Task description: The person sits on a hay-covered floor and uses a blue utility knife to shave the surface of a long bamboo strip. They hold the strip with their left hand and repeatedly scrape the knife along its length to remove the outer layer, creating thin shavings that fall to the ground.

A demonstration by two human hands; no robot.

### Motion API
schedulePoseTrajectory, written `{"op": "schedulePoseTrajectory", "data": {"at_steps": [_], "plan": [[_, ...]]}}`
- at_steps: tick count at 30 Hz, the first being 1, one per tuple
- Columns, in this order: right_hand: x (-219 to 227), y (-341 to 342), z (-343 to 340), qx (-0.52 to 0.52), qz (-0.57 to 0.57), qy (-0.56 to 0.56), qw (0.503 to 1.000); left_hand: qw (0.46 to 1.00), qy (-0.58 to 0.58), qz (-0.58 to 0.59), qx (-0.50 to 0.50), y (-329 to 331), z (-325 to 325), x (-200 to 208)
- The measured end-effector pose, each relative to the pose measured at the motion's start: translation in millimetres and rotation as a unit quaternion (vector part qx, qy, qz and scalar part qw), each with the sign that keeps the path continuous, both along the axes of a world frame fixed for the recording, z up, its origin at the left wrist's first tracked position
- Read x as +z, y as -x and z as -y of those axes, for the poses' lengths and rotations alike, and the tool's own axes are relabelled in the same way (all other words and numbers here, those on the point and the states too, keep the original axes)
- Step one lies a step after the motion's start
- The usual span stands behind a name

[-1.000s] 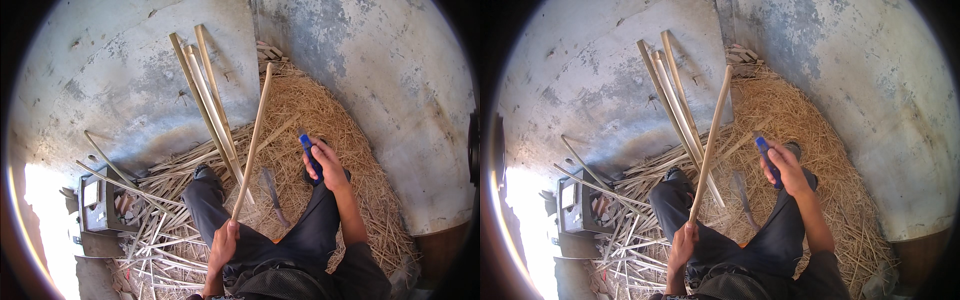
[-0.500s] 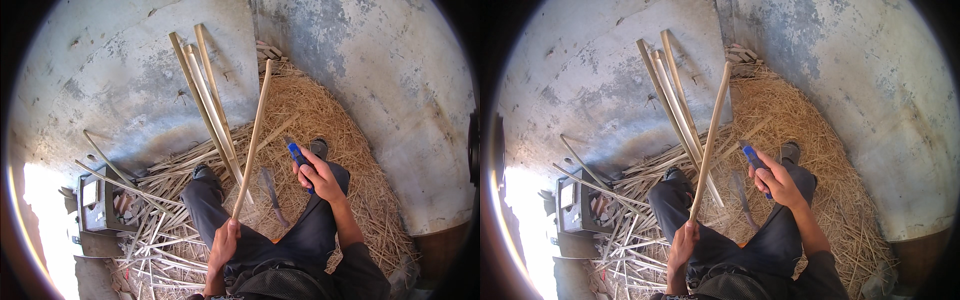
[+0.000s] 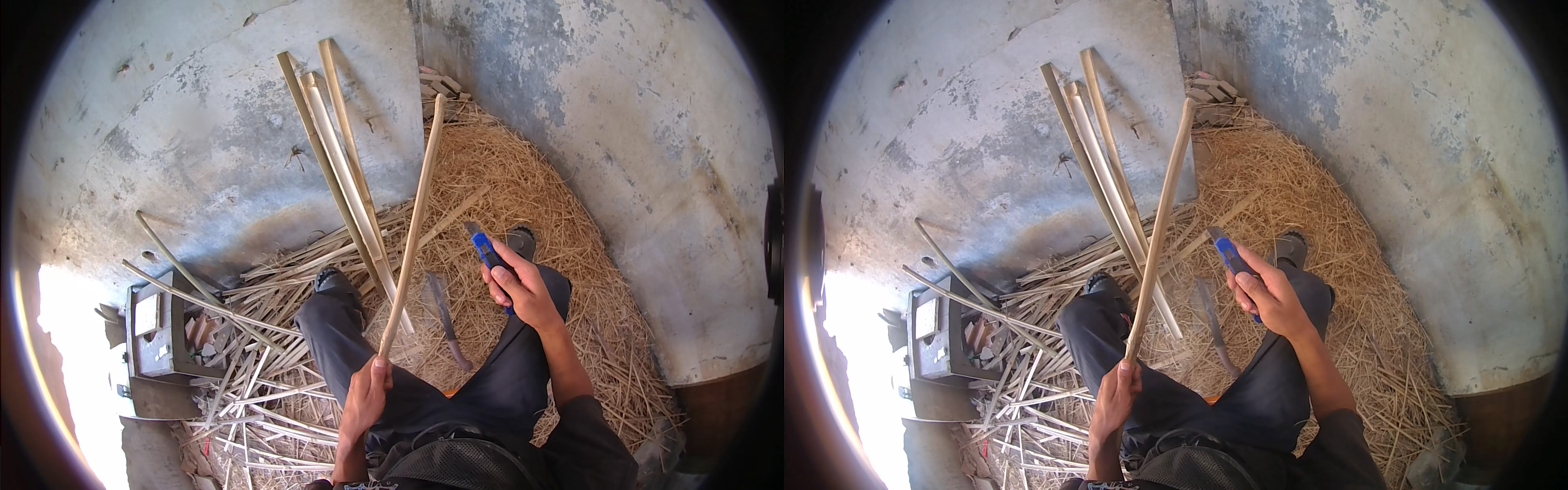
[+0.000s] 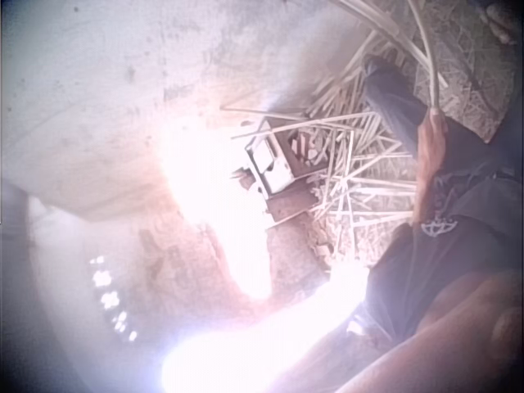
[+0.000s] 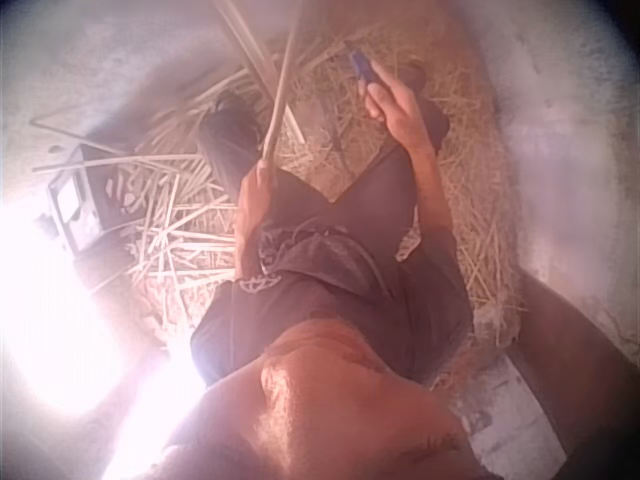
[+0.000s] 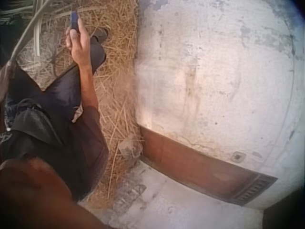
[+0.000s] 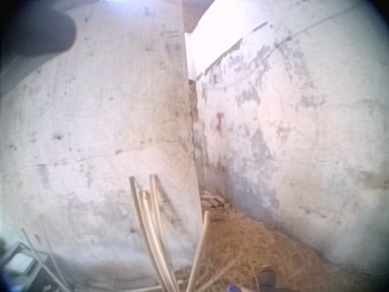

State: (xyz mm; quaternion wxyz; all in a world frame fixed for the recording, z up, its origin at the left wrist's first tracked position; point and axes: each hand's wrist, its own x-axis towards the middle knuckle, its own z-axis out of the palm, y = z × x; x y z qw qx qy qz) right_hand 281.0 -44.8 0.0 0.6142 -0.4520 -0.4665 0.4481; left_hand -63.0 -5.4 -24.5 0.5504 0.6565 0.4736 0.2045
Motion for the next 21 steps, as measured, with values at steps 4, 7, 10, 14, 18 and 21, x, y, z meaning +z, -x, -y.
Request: {"op": "schedulePoseTrajectory", "data": {"at_steps": [4, 7, 10, 14, 18, 21], "plan": [[-0.3, -0.3, -0.4, -0.008, 0.000, 0.001, 1.000, 1.000, 0.000, -0.001, -0.003, 0.5, 0.0, 1.1], [-1.6, 0.9, 0.0, -0.017, -0.007, -0.002, 1.000, 1.000, -0.002, 0.003, -0.004, 1.5, -0.4, -3.5], [-3.9, -0.9, -0.2, -0.017, -0.023, 0.005, 1.000, 1.000, -0.001, 0.001, -0.006, 1.4, -1.0, -2.5], [-7.1, -3.2, 0.4, -0.011, -0.042, -0.001, 0.999, 1.000, 0.002, -0.003, -0.008, -0.9, -0.5, 2.0], [-4.0, -1.1, 2.6, -0.027, -0.022, -0.004, 0.999, 1.000, 0.003, 0.009, -0.009, -1.5, 1.2, 0.7], [0.9, 0.3, 3.8, -0.021, -0.015, -0.002, 1.000, 0.999, 0.032, 0.034, -0.015, 0.2, 0.8, -0.8]]}}
